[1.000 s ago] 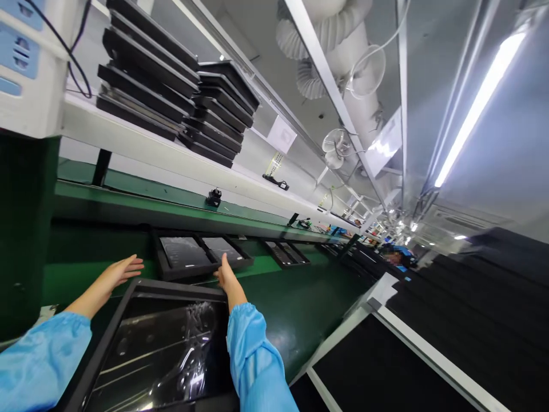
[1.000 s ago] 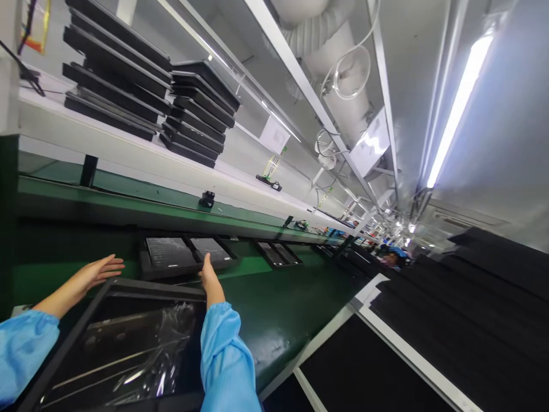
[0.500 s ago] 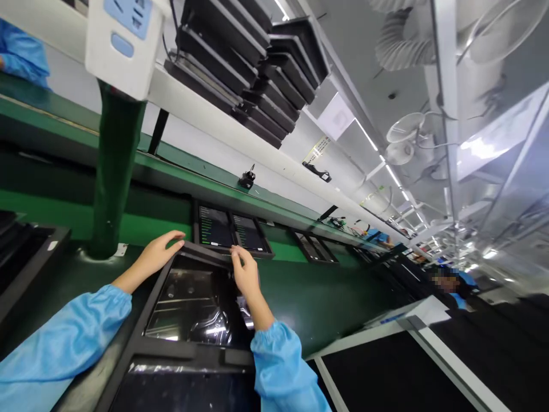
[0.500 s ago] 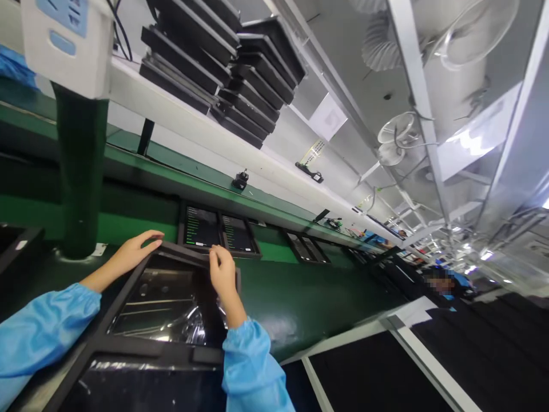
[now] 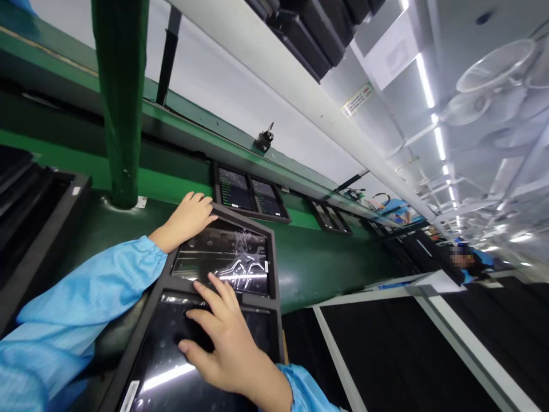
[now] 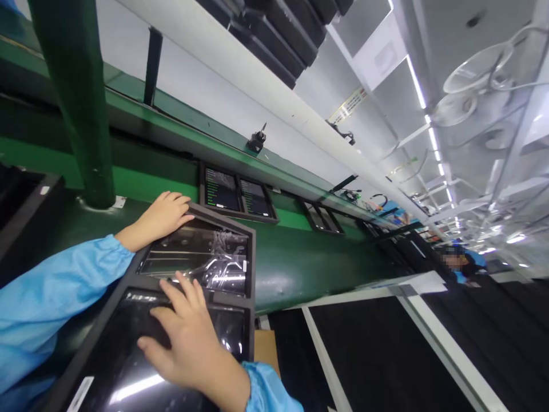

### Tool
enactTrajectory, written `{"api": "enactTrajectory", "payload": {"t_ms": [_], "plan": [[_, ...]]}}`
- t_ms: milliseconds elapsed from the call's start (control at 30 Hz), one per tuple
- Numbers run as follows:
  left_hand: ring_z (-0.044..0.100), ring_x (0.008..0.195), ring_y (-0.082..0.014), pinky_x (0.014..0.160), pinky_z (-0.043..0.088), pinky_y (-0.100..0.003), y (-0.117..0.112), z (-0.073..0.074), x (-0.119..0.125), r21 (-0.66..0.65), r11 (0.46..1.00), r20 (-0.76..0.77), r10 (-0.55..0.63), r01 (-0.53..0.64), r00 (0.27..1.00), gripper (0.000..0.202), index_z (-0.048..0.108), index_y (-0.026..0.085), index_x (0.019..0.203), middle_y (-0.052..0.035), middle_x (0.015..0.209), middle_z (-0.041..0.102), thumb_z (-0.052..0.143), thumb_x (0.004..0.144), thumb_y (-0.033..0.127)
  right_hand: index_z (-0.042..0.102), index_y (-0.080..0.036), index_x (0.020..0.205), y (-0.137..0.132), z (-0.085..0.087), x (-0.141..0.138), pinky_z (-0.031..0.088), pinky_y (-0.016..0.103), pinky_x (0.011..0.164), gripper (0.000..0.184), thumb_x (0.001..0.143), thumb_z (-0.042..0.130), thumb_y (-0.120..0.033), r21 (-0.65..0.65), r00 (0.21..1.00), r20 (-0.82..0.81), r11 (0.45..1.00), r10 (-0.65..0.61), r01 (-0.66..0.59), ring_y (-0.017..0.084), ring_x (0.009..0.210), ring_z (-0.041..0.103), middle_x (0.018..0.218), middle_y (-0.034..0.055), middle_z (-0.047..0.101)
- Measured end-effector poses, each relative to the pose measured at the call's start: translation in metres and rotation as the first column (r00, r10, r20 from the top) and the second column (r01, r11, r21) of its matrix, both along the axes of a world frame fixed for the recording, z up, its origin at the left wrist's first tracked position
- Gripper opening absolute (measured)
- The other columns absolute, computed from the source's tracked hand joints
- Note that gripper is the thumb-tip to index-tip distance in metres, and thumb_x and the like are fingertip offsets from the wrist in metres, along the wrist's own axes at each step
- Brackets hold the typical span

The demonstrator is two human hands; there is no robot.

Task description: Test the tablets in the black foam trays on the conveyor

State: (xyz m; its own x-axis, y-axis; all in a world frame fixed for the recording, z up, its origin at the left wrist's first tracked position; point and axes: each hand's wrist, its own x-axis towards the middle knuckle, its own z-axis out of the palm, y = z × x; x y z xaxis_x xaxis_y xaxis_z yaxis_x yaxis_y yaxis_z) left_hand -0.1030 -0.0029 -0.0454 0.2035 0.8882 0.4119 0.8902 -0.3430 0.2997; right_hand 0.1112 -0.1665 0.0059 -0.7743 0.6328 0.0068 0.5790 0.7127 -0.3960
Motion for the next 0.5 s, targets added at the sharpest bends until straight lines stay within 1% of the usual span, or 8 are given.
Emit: {"api": "enactTrajectory", "payload": {"t_ms": [100,200,333,500], "plan": [[0.053,0.127,-0.0351,0.107,0.042,-0.051,0.0,0.001,-0.001,-0.019,1.0,-0.011,0.021,-0.021,1.0,0.037,0.073,0.01,0.101,-0.0169,0.128,0.066,0.048,0.098,0.038,0.06,-0.014,0.129,-0.001,-0.004,-0.013,0.021,0.068,0.119,0.052,0.088,0.068,-0.045,-0.021,0.998,0.054,1.0,0.011,-0.01,0.039,0.154,0.014,0.161,0.0161,0.035],[0.048,0.134,-0.0347,0.109,0.041,-0.05,-0.003,0.0,-0.003,-0.042,0.998,0.003,0.047,-0.047,0.999,0.045,0.074,0.012,0.104,-0.0123,0.138,0.061,0.039,0.101,0.04,0.057,-0.012,0.132,0.006,-0.007,-0.025,0.019,0.069,0.119,0.058,0.088,0.068,-0.048,-0.037,0.996,0.082,0.999,0.017,-0.014,0.039,0.155,0.009,0.163,0.0175,0.031],[0.048,0.136,-0.0328,0.109,0.043,-0.047,-0.004,-0.002,-0.006,-0.053,0.997,0.023,0.053,-0.052,0.998,0.045,0.072,0.015,0.111,-0.0095,0.14,0.06,0.036,0.102,0.041,0.061,-0.013,0.124,0.013,-0.011,-0.034,0.017,0.073,0.117,0.054,0.09,0.065,-0.055,-0.05,0.996,0.084,0.998,0.031,-0.027,0.038,0.155,0.008,0.161,0.0165,0.034],[0.048,0.135,-0.0337,0.11,0.042,-0.048,-0.003,-0.008,-0.008,-0.043,0.999,0.056,0.032,-0.03,0.998,0.05,0.071,0.013,0.113,-0.0122,0.138,0.061,0.032,0.101,0.043,0.063,-0.015,0.119,0.011,-0.016,-0.037,0.017,0.072,0.117,0.054,0.091,0.059,-0.061,-0.011,0.998,0.056,1.0,0.023,-0.023,0.035,0.156,0.007,0.159,0.0145,0.04]]}}
